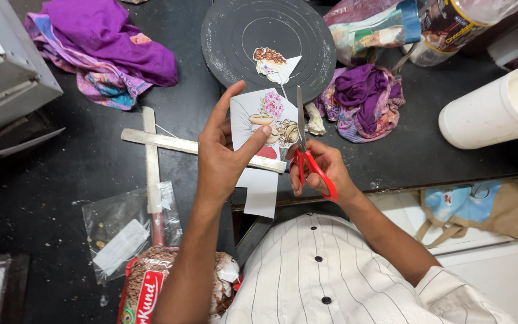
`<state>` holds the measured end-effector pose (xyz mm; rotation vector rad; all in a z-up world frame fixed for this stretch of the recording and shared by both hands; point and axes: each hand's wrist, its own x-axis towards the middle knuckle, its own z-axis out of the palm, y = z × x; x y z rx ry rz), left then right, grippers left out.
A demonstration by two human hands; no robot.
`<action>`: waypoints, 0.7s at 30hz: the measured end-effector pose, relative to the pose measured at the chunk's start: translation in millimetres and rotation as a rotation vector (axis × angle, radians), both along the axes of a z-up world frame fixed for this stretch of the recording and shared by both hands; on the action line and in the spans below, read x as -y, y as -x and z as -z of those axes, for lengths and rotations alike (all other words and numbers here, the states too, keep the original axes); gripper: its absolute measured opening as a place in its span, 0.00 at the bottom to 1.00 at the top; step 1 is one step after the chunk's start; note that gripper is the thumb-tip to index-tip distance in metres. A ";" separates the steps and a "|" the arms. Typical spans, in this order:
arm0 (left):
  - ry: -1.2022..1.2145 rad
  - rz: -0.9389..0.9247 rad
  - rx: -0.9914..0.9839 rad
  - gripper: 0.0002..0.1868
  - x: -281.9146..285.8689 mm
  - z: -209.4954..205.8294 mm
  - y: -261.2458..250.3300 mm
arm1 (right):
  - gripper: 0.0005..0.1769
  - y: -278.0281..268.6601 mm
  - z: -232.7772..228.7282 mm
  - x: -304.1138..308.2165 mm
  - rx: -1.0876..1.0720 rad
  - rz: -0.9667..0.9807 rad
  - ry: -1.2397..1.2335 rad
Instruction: The person uses red-handled scissors to cut out a printed illustration of a woman from a piece of paper. They carefully trim around the edges of the drawing, rotating the paper to follow the contours of the figure.
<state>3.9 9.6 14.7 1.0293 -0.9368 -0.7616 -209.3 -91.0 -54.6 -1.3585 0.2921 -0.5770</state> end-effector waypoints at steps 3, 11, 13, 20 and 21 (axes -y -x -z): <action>-0.027 -0.011 -0.028 0.39 2.3 0.5 0.5 | 0.51 -1.9 -0.2 -0.1 -0.013 0.010 0.003; -0.035 -0.055 -0.056 0.38 7.2 5.5 1.6 | 0.47 -8.7 3.2 1.0 0.007 -0.003 -0.028; -0.036 -0.070 -0.054 0.38 6.7 6.6 1.8 | 0.45 -11.1 4.1 1.7 0.029 -0.014 -0.040; -0.048 -0.121 -0.048 0.37 7.8 7.1 1.2 | 0.44 -19.2 2.2 2.2 0.051 -0.028 -0.056; -0.054 -0.123 -0.052 0.37 8.1 7.1 1.4 | 0.44 -19.9 1.7 1.8 0.051 -0.032 -0.058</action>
